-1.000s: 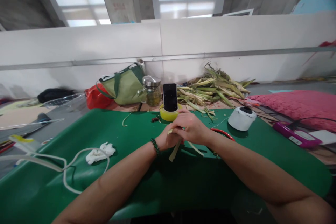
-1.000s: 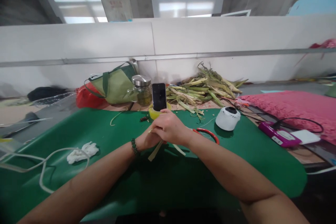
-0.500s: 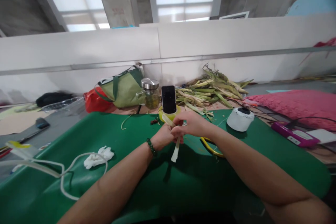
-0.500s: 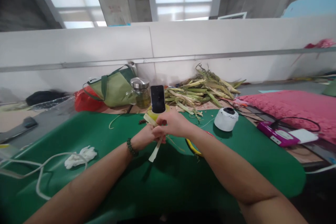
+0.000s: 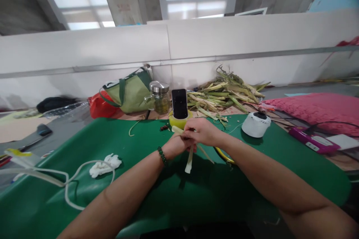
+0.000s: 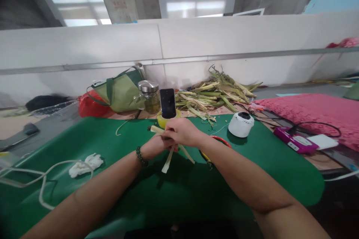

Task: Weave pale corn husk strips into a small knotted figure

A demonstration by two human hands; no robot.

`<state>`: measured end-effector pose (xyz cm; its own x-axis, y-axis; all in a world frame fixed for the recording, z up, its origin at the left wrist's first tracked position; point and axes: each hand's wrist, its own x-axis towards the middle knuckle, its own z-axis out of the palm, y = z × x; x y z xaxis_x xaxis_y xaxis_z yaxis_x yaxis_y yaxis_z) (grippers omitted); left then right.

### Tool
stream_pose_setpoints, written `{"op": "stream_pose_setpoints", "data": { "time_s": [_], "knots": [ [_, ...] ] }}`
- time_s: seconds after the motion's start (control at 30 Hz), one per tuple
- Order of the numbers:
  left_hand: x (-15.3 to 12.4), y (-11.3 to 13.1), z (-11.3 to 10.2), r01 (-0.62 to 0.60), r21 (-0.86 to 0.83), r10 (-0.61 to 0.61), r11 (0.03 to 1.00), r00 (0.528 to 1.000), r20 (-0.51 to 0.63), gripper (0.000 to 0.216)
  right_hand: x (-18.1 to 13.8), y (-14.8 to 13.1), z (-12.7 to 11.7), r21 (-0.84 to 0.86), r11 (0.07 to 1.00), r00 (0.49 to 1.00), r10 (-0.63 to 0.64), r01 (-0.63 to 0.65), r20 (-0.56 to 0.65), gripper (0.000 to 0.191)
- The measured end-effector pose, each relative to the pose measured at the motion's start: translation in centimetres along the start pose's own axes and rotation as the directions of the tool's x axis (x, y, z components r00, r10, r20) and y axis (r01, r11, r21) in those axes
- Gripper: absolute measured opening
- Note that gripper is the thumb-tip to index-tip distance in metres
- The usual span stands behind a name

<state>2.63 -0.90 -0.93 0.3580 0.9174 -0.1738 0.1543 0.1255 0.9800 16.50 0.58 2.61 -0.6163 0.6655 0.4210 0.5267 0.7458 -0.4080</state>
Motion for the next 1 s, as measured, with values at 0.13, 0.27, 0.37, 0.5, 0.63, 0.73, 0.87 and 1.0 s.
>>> {"op": "stream_pose_setpoints", "data": {
  "time_s": [0.13,0.27,0.37,0.5,0.63,0.73,0.87,1.0],
  "knots": [
    [0.4,0.4,-1.4,-0.05,-0.192,0.038,0.98,0.997,-0.066,0.024,-0.3,1.6,-2.9,0.228,0.965,0.988,0.11,-0.132,0.104,0.029],
    [0.8,0.6,-2.7,-0.069,-0.312,0.038,0.948,0.994,-0.104,0.026,-0.7,3.3,-4.2,0.348,0.888,0.934,0.201,-0.302,0.296,0.039],
    [0.7,0.6,-3.1,-0.099,-0.335,0.068,0.937,0.992,-0.105,0.022,-0.4,3.4,-3.2,0.446,0.845,0.956,0.253,-0.294,0.152,0.032],
    [0.3,0.8,-2.9,-0.122,-0.32,0.093,0.939,0.99,-0.104,0.024,0.4,2.6,-1.0,0.68,0.663,0.902,0.431,-0.314,-0.003,0.031],
    [0.1,0.9,-2.6,-0.158,-0.288,0.125,0.944,0.984,-0.13,0.03,0.9,1.7,0.4,0.736,0.57,0.851,0.525,-0.365,0.016,0.035],
    [0.2,0.9,-2.5,-0.193,-0.24,0.147,0.951,0.97,-0.196,0.029,0.9,1.4,1.0,0.651,0.674,0.86,0.507,-0.349,-0.064,0.036],
    [0.2,1.0,-2.6,-0.193,-0.186,0.153,0.963,0.966,-0.21,0.023,0.7,1.8,1.0,0.643,0.702,0.878,0.47,-0.307,-0.093,0.032],
    [0.0,1.1,-2.8,-0.173,-0.181,0.144,0.968,0.976,-0.166,0.023,0.4,2.2,0.3,0.625,0.73,0.898,0.428,-0.276,-0.103,0.03]
  ]
}}
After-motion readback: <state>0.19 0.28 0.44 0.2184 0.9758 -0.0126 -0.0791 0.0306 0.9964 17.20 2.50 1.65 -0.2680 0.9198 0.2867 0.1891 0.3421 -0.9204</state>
